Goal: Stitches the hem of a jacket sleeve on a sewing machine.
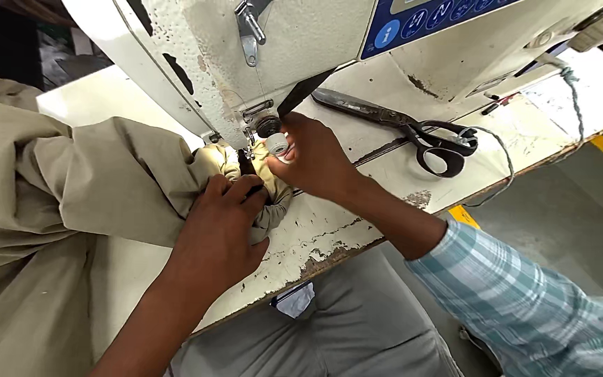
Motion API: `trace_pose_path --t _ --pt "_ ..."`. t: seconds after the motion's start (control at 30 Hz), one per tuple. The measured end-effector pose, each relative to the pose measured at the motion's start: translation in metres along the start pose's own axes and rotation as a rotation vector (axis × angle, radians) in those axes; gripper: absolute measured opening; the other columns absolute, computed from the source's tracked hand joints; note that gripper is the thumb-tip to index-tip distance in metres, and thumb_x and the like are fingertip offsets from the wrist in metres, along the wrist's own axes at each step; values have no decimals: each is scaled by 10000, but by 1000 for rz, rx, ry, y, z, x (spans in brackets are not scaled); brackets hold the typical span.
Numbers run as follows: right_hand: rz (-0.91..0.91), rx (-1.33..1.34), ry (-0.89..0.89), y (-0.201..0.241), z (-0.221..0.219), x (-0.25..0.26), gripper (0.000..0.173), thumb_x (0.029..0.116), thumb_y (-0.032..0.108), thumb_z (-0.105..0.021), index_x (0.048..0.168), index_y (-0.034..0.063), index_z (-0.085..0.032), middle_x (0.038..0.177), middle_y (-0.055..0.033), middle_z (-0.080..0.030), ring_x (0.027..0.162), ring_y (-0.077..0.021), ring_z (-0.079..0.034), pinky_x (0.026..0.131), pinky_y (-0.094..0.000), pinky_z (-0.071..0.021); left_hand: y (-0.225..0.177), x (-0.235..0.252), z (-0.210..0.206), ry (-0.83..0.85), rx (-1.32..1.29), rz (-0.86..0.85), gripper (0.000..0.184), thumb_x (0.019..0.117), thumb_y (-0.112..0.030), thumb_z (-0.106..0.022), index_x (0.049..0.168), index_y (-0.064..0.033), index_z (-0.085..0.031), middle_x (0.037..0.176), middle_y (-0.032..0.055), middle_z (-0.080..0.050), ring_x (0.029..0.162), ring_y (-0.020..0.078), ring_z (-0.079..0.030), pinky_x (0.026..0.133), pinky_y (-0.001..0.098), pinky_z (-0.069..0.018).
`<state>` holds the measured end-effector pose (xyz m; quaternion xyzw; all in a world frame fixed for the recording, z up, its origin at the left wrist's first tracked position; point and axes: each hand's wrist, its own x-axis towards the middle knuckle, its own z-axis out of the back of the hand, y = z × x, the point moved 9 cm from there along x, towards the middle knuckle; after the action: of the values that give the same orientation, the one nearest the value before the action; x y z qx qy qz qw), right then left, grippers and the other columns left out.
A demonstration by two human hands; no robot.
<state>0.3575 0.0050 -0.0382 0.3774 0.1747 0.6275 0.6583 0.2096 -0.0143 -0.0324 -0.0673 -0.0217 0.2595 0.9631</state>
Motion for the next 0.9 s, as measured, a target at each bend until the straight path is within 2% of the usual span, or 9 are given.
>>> trace_pose_path --t 0.1,0.2,0.37,0.57,0.63,0.9 --pt "273 -202 -74 26 -3 -20 123 932 158 -689 1017 127 -772 1028 -62 -694 913 -232 -666 720 -386 -565 0 -1 -1 9 3 -7 557 683 -318 -835 1203 -133 -762 1365 32 -639 1082 329 -581 826 501 -510" --pt "299 -369 -23 27 -11 -25 210 1012 256 -609 1056 155 -788 1016 -43 -675 889 -236 -633 659 -359 -522 -1 1 0 16 11 -6 548 681 -315 -836 1194 -136 -764 1359 22 -640 1068 314 -580 831 488 -505" --pt "303 -429 43 31 -15 -27 205 1025 235 -603 1041 128 -777 973 -63 -641 841 -243 -618 617 -351 -498 -2 -1 0 16 15 -5 556 673 -309 -835 1197 -136 -764 1353 25 -650 1077 316 -586 824 484 -509" --pt "253 -426 78 25 -17 -24 222 1033 269 -584 1052 145 -767 1040 -47 -677 855 -233 -643 639 -361 -519 2 4 2 18 7 -18 549 669 -330 -817 1184 -149 -771 1321 10 -660 1051 292 -589 806 466 -510" --pt "245 -418 68 23 -16 -21 228 1032 271 -587 1075 151 -776 1049 -55 -680 858 -239 -653 649 -374 -530 4 7 2 34 7 -13 553 684 -328 -820 1203 -146 -766 1326 9 -658 1067 294 -585 822 467 -512" --pt "210 -312 61 17 -14 -5 195 1007 262 -628 1013 139 -780 1050 -75 -677 878 -246 -683 681 -419 -559 14 21 5 34 34 -9 544 703 -341 -792 1212 -150 -758 1323 -16 -672 1105 274 -590 876 449 -508"
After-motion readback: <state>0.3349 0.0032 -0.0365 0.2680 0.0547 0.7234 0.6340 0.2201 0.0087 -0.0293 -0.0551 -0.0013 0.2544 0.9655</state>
